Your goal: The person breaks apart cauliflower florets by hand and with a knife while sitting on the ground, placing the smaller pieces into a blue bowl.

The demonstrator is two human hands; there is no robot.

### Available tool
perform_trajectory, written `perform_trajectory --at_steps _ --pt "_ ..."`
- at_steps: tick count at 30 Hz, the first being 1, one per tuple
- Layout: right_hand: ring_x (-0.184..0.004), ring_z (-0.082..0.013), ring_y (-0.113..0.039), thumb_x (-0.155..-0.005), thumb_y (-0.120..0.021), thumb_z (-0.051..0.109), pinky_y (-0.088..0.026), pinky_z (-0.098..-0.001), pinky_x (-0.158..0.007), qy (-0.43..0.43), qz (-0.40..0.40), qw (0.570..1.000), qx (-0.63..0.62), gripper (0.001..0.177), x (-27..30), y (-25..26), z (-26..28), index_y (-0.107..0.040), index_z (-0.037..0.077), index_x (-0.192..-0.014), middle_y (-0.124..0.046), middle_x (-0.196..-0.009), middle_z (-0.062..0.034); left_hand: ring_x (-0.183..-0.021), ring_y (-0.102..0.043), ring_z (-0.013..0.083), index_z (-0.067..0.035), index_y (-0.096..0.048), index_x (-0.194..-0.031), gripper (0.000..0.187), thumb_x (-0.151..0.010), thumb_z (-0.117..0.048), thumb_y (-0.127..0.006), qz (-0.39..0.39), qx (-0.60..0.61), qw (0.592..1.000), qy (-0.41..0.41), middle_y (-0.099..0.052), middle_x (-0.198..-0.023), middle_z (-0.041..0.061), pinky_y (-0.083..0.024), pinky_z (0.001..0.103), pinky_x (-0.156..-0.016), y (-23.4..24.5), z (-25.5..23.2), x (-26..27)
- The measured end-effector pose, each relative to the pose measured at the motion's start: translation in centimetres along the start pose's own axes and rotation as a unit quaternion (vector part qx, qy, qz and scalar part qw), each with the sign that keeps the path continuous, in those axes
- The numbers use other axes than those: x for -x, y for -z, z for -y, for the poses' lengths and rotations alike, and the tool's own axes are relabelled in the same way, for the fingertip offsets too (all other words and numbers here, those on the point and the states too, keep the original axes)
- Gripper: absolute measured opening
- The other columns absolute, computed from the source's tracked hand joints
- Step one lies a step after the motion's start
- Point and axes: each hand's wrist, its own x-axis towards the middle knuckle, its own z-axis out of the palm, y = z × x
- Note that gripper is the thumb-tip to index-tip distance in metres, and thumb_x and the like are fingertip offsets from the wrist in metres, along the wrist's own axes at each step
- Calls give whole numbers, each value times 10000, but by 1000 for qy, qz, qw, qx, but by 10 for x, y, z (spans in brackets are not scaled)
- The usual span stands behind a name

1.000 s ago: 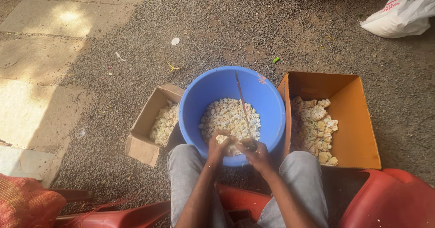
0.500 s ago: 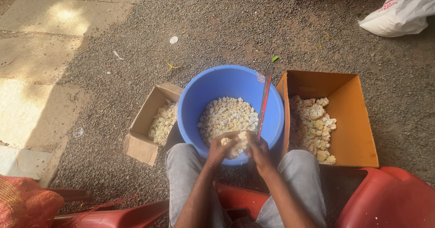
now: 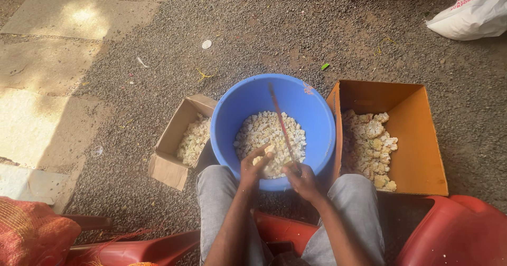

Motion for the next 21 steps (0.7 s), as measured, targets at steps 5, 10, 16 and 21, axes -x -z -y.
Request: perform_trajectory --at_steps 5,10,16,21 --pt "-726 -113 -612 -931 -676 323 -492 -322 -678 94 72 978 169 291 9 -1 17 -738 39 -921 -691 -751 -30 -848 -706 177 -52 -735 -1228 510 -809 -330 -818 17 4 999 -26 -759 -976 84 -564 296 -643 4 15 -12" --pt "-736 -118 -655 -892 -634 253 -507 -332 -697 92 55 979 176 245 1 -9 4 -725 25 -887 -719 -774 -26 -723 -694 176 -40 -744 -1210 483 -817 -312 -814 35 -6 999 -24 -749 -923 124 -528 286 -561 8 25 -16" --pt "-639 -128 -596 -888 -640 208 -474 -317 -582 81 48 980 175 209 -16 -4 -30 -698 10 -849 -667 -706 -43 -761 -719 152 -42 -748 -1214 420 -868 -278 -778 137 -41 987 -77 -767 -972 106 -587 269 -620 11 28 -21" --pt "-507 -76 -410 -937 -651 217 -333 -265 -459 -75 138 987 -42 189 -15 1 -27 -638 35 -890 -489 -641 23 -715 -697 162 -40 -749 -1228 399 -905 -271 -726 115 -9 993 -9 -751 -912 113 -538 268 -582 11 21 -13"
